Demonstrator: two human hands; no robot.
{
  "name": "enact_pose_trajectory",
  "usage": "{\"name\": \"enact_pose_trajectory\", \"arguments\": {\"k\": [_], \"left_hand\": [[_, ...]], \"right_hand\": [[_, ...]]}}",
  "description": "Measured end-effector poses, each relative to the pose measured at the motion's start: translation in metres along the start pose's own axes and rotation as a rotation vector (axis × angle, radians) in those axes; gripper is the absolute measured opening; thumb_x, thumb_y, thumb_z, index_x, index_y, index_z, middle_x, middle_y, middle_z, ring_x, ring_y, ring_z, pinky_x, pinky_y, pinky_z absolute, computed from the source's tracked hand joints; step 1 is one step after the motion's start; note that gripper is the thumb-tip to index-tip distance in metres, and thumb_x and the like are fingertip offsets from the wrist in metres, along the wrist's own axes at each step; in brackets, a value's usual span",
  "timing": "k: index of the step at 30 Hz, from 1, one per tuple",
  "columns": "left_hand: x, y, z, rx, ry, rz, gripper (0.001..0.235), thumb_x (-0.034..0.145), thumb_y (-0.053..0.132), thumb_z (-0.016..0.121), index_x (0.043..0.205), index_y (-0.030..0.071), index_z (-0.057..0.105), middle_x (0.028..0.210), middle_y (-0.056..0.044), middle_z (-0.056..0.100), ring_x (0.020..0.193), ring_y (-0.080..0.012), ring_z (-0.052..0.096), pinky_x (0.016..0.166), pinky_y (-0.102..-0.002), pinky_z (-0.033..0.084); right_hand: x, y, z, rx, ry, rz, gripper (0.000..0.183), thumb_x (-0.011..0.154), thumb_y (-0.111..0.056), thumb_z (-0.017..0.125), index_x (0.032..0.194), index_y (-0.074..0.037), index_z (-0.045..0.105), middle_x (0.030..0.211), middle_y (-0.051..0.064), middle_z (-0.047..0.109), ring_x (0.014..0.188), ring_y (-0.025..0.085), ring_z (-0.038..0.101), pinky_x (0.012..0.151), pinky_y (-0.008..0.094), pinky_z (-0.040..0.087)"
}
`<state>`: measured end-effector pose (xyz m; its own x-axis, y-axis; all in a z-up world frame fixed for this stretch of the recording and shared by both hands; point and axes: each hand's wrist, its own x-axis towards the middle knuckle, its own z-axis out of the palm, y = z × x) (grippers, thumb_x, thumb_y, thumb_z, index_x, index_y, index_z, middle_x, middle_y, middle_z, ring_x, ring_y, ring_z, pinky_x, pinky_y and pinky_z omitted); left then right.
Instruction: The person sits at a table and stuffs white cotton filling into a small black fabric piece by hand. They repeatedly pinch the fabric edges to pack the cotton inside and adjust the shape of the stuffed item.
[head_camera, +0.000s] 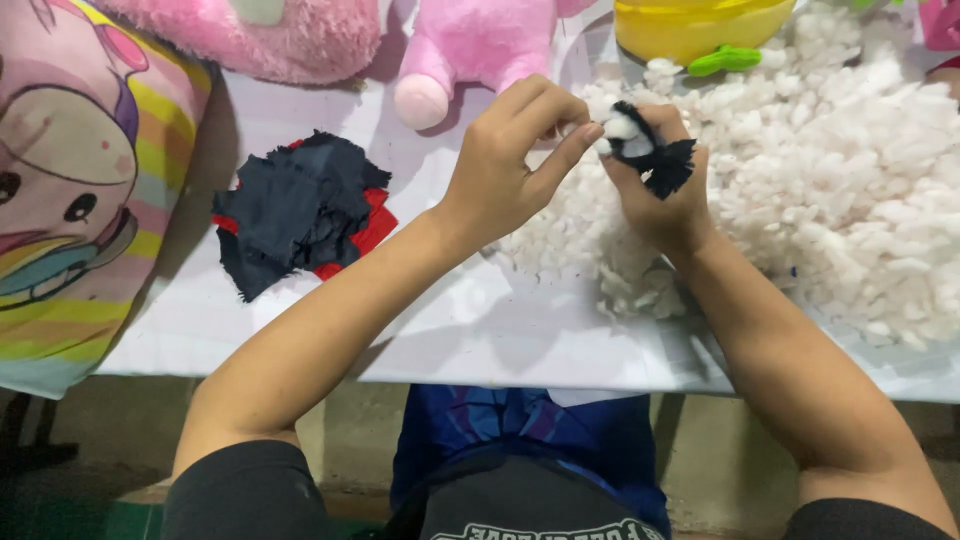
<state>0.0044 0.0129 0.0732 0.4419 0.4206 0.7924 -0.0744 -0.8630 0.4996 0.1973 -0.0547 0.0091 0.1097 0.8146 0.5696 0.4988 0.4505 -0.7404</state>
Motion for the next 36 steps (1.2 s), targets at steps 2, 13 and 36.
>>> {"name": "enact_pose_trajectory", "arguments": {"k": [2,13,36], "left_hand": [[0.000,-0.005,0.006,-0.017,0.006,-0.018,0.016,0.105,0.014,0.059,0.092,0.003,0.058,0.084,-0.005,0.056,0.075,-0.0193,0.050,0.068,-0.030,0.044],[-0.038,-0.046,0.033,-0.051,0.122,-0.009,0.005,0.098,0.012,0.071,0.097,0.007,0.070,0.090,-0.006,0.072,0.079,-0.0233,0.072,0.068,-0.029,0.062],[-0.046,-0.046,0.031,0.109,0.316,0.251,0.005,0.093,0.006,0.076,0.090,0.006,0.071,0.087,-0.005,0.066,0.071,-0.0198,0.063,0.064,-0.033,0.059]], "right_hand": [[0.003,-0.002,0.001,-0.034,0.012,-0.080,0.022,0.100,0.000,0.069,0.119,0.001,0.057,0.115,0.016,0.062,0.105,0.027,0.060,0.096,0.037,0.049],[0.000,0.017,0.003,-0.149,0.026,-0.158,0.020,0.093,-0.004,0.082,0.109,-0.003,0.069,0.097,0.015,0.067,0.093,0.040,0.069,0.079,0.040,0.056],[0.004,0.004,0.013,-0.164,-0.066,-0.197,0.020,0.090,-0.016,0.084,0.106,-0.009,0.074,0.084,0.009,0.068,0.072,0.030,0.060,0.069,0.040,0.052]]}}
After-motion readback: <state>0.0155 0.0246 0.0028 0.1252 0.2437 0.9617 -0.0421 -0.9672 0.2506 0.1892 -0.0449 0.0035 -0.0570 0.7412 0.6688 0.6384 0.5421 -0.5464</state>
